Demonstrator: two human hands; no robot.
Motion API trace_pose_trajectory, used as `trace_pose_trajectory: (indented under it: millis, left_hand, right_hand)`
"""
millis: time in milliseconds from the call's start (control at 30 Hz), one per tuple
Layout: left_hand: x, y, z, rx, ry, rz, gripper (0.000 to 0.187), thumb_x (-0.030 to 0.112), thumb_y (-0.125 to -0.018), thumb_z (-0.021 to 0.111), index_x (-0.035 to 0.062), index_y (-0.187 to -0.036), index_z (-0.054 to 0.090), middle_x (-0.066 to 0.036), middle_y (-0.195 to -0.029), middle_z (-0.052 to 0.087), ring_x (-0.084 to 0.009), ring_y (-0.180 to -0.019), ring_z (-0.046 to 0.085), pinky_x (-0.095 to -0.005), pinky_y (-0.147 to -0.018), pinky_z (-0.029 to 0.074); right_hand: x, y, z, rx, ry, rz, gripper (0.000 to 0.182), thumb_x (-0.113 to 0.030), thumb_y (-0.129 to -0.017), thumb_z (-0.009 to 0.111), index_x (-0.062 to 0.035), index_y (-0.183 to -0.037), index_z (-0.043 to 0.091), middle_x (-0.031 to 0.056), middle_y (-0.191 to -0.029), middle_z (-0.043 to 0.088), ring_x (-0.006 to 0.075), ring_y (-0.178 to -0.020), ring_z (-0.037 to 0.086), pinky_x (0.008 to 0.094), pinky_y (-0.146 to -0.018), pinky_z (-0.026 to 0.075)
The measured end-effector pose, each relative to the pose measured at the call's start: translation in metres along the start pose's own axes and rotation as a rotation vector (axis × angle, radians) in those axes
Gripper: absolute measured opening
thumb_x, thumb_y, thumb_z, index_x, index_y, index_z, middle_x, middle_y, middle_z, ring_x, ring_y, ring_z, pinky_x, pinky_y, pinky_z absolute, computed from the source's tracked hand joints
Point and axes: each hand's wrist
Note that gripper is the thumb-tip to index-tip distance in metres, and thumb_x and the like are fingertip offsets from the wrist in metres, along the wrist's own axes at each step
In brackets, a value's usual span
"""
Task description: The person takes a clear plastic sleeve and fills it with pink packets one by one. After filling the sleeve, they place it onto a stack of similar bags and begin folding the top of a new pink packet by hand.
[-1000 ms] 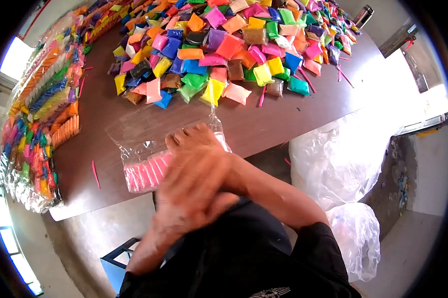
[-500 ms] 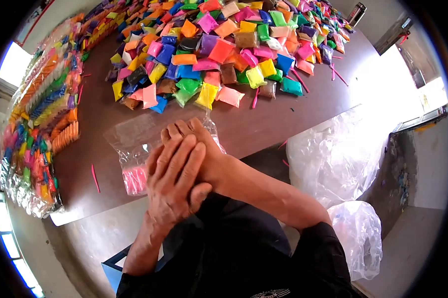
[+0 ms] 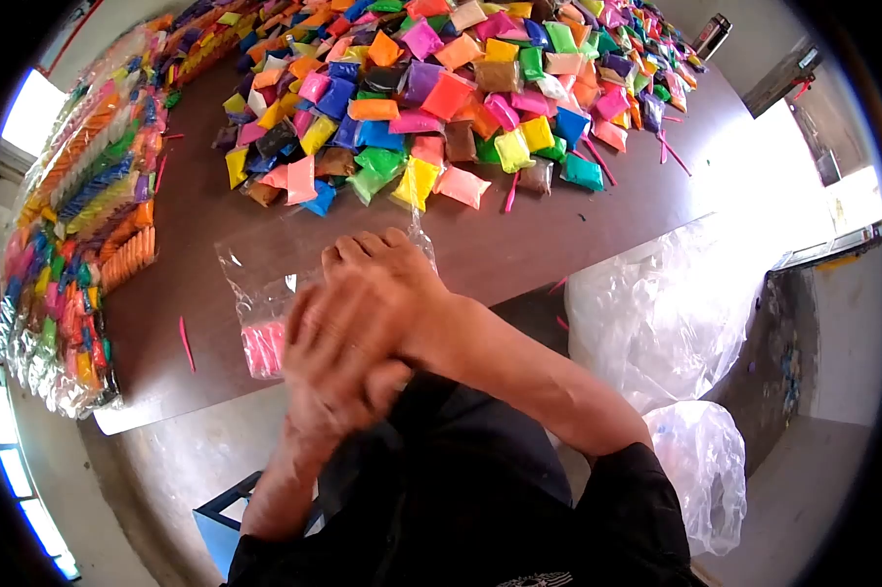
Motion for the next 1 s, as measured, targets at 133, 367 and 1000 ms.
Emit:
trace_pose_trajectory:
  millis: [133, 367, 1000]
  left_hand:
    - [0.019, -0.009, -0.01, -0.007, -0.116, -0.121, 0.054, 0.051, -0.103, 0.065, 0.0048, -0.128, 0.077, -0.016, -0.138, 0.072, -0.0387, -0.138, 0.063, -0.06, -0.119, 0.04]
    - [0.079, -0.027, 0.012, -0.032, 0.111, 0.146, 0.056, 0.059, -0.103, 0.063, 0.0118, -0.128, 0.078, -0.01, -0.14, 0.072, -0.0278, -0.141, 0.061, -0.0587, -0.121, 0.038]
    - [-0.088, 0.091, -0.038, -0.168, -0.28, -0.3, 0.085, 0.067, -0.079, 0.087, 0.0021, -0.131, 0.07, -0.017, -0.134, 0.071, -0.0367, -0.128, 0.065, -0.0546, -0.116, 0.043]
  right_hand:
    - [-0.003, -0.009, 0.001, -0.09, -0.035, 0.022, 0.063, -0.036, -0.091, 0.077, -0.0011, -0.14, 0.059, 0.0147, -0.135, 0.064, 0.0351, -0.129, 0.06, 0.0497, -0.11, 0.045]
    - [-0.022, -0.027, -0.005, -0.074, -0.12, 0.062, 0.058, -0.03, -0.088, 0.081, 0.0002, -0.132, 0.059, 0.0143, -0.131, 0.064, 0.0335, -0.127, 0.062, 0.0469, -0.107, 0.049]
    - [0.017, 0.053, 0.019, 0.038, -0.047, 0.098, 0.074, -0.038, -0.075, 0.092, -0.0118, -0.139, 0.066, 0.0089, -0.135, 0.065, 0.0305, -0.129, 0.062, 0.0475, -0.113, 0.043]
Point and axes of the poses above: each hand's wrist, its own y-axis away from the middle knuckle, its own z-axis out of the palm, x = y × z
